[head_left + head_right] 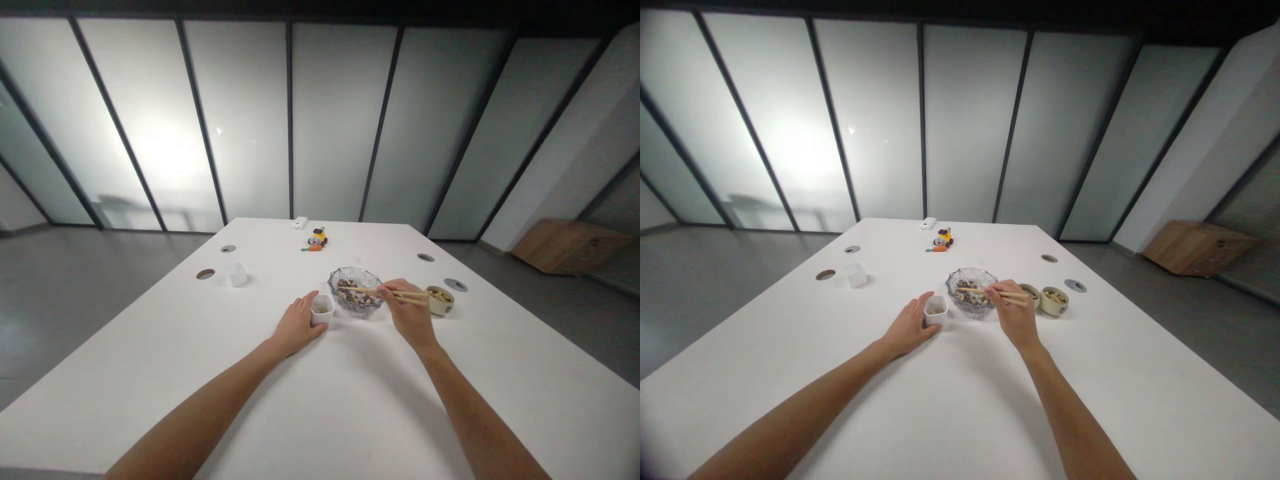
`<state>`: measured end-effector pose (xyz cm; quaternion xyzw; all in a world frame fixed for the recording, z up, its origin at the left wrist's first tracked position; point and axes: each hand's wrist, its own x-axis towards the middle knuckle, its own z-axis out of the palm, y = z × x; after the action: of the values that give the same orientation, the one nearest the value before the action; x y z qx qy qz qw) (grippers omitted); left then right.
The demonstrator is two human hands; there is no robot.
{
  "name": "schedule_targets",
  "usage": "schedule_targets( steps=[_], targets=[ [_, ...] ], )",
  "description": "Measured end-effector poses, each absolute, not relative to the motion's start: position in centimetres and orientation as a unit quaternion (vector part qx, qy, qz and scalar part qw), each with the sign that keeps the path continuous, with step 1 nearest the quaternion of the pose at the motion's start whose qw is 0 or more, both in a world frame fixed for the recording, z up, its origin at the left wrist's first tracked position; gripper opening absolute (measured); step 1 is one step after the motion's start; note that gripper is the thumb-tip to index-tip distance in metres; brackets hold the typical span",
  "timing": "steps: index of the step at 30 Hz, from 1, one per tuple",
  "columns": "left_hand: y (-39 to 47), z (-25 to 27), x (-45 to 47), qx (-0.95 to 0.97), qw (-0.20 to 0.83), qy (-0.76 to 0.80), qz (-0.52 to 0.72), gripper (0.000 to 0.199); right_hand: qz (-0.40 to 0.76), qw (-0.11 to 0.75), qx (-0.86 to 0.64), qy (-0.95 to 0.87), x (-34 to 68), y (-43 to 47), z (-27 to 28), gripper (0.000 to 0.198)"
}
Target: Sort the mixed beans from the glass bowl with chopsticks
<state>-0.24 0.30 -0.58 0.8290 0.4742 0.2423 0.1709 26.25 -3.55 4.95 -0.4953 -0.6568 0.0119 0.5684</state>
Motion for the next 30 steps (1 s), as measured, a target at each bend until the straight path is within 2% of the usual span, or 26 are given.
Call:
schedule_targets(
  steps=[6, 30],
  targets=[
    [0.3, -0.6, -0.1, 0.830, 0.170, 0.472, 0.244, 0.075, 0.047, 0.527, -0.490, -0.692, 26.4, -2.4, 3.1, 0.042],
    [0.1, -0.2, 0.0, 0.832, 0.170, 0.479, 0.225, 0.077, 0.032, 0.537, -0.468, -0.701, 26.4, -2.1, 1.9, 0.033]
  ],
)
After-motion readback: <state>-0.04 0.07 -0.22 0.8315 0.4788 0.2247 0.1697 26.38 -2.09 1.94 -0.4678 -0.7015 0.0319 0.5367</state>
